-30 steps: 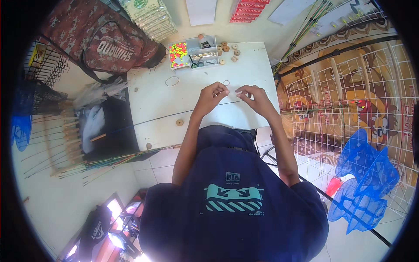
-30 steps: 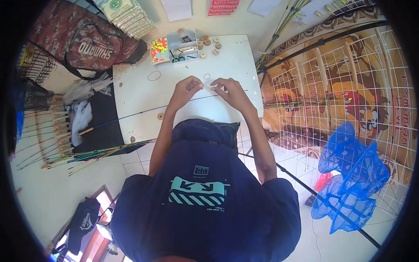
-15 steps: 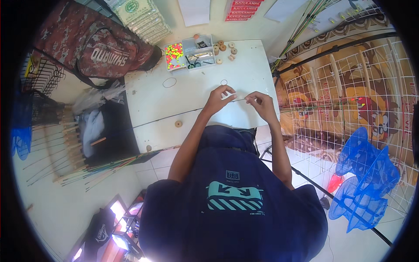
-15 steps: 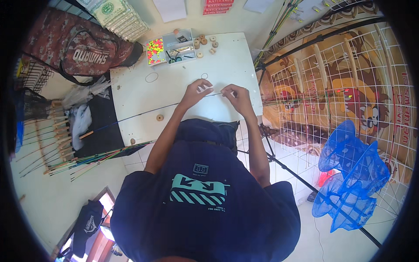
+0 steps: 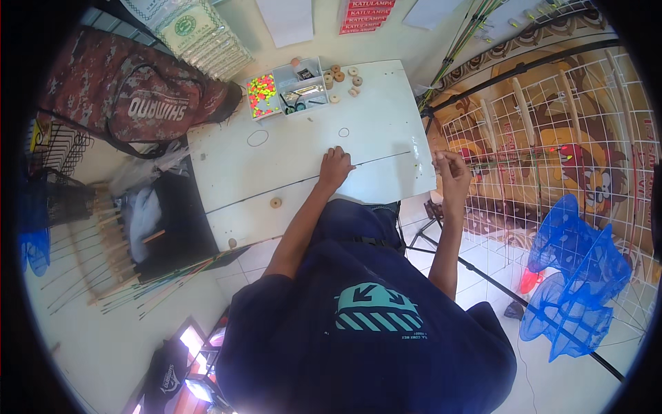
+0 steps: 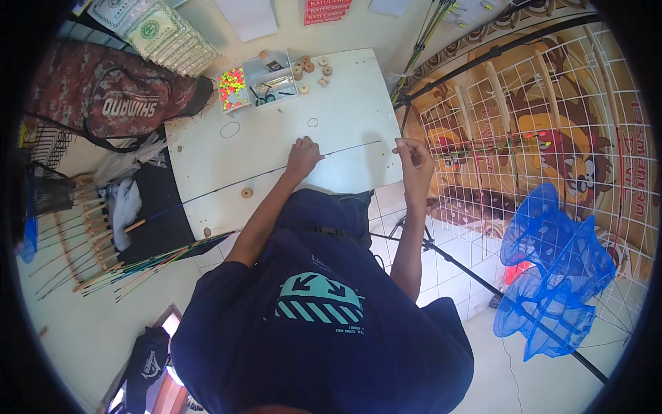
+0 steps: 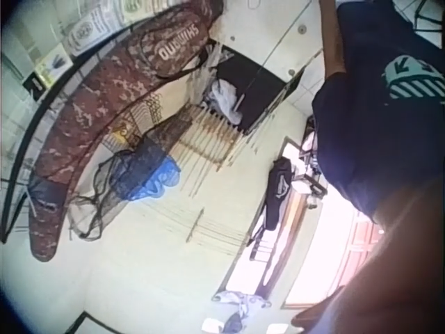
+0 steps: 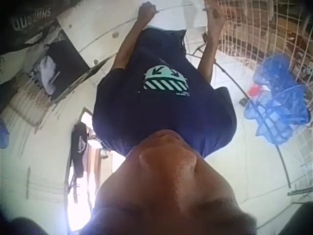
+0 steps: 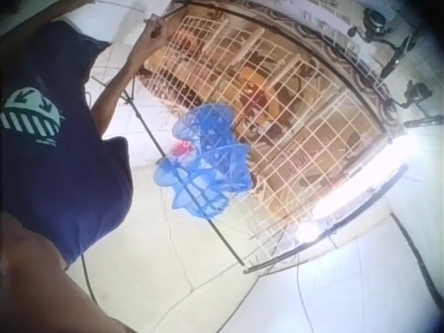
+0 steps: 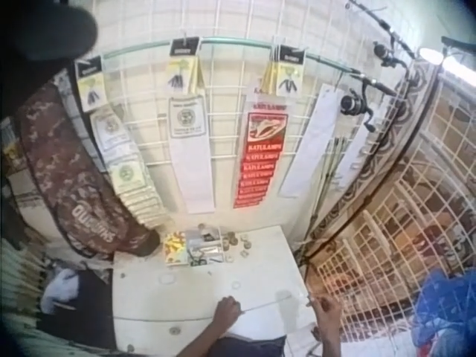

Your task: The recorder is assembling or repairing fishing rods by attaching small components to the rod tips.

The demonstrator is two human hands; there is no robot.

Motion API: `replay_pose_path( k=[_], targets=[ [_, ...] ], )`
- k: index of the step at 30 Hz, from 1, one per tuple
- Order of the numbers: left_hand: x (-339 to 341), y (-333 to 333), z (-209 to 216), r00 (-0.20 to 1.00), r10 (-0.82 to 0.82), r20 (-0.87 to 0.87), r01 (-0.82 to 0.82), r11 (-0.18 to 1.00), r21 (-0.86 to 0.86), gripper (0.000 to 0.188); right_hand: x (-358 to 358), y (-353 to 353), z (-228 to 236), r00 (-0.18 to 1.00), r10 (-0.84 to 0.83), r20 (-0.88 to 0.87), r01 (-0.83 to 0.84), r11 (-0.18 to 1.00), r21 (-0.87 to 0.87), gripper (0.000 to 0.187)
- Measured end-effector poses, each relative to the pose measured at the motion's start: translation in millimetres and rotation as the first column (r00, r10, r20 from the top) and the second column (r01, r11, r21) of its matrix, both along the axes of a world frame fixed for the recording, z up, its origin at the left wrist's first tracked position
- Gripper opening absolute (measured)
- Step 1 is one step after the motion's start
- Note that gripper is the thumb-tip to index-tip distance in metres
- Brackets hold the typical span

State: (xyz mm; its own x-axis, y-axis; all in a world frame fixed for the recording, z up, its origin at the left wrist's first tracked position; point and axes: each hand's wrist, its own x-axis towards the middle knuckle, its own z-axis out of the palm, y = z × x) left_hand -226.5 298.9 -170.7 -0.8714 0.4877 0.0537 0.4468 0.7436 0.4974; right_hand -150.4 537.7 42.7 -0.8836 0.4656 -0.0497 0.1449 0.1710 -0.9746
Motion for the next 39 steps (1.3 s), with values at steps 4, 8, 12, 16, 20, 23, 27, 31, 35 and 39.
replay_pose_path(
  k=[4,8,12,16,20,23,27,31,35,39],
  targets=[
    [-5.3,-3.7,2.8,1.000,-0.004,0.027,0.003,0.999,0.040,0.031,-2.5,-0.5,3.6,0.997,-0.063,-0.047,0.062,0.998,-0.023,0.016],
    [-21.9,-14.7,48.4,0.835,-0.085,0.543,-0.166,0.902,0.398,0.025,-4.9,4.8,9.2,0.986,-0.145,-0.080,0.146,0.989,0.001,0.016],
    [-26.2,-24.6,61.8,0.886,-0.095,0.454,-0.153,0.864,0.479,0.018,-11.4,12.4,11.3,0.971,-0.196,-0.138,0.200,0.980,0.009,0.015],
    [-35.4,-35.8,80.4,0.886,-0.176,0.428,-0.029,0.902,0.430,0.022,-19.2,15.3,7.9,0.964,-0.216,-0.155,0.227,0.972,0.057,0.014],
    [-44.3,-55.9,103.6,0.840,-0.223,0.494,-0.023,0.896,0.444,0.023,-25.0,14.0,-0.6,0.963,-0.190,-0.188,0.212,0.972,0.103,0.015],
    [-47.5,-81.6,116.3,0.820,-0.204,0.536,-0.034,0.915,0.401,0.025,-29.9,5.9,7.1,0.966,-0.186,-0.180,0.207,0.973,0.106,0.016],
    [-47.0,-110.3,131.4,0.788,-0.163,0.594,-0.117,0.908,0.403,0.027,-33.2,3.9,17.8,0.962,-0.204,-0.183,0.220,0.973,0.071,0.016],
    [-39.5,-140.6,137.4,0.786,-0.165,0.596,-0.146,0.887,0.438,0.031,-39.8,5.7,11.5,0.948,-0.205,-0.242,0.232,0.969,0.087,0.015],
    [-28.1,-163.0,143.6,0.789,-0.097,0.607,-0.183,0.906,0.383,0.031,-45.6,-5.4,-5.0,0.978,-0.030,-0.207,0.077,0.972,0.222,0.014],
    [-20.5,-173.1,153.7,0.771,-0.077,0.632,-0.209,0.907,0.366,0.032,-47.0,-37.1,-13.7,0.973,0.224,0.065,-0.232,0.946,0.225,0.015]
  ],
)
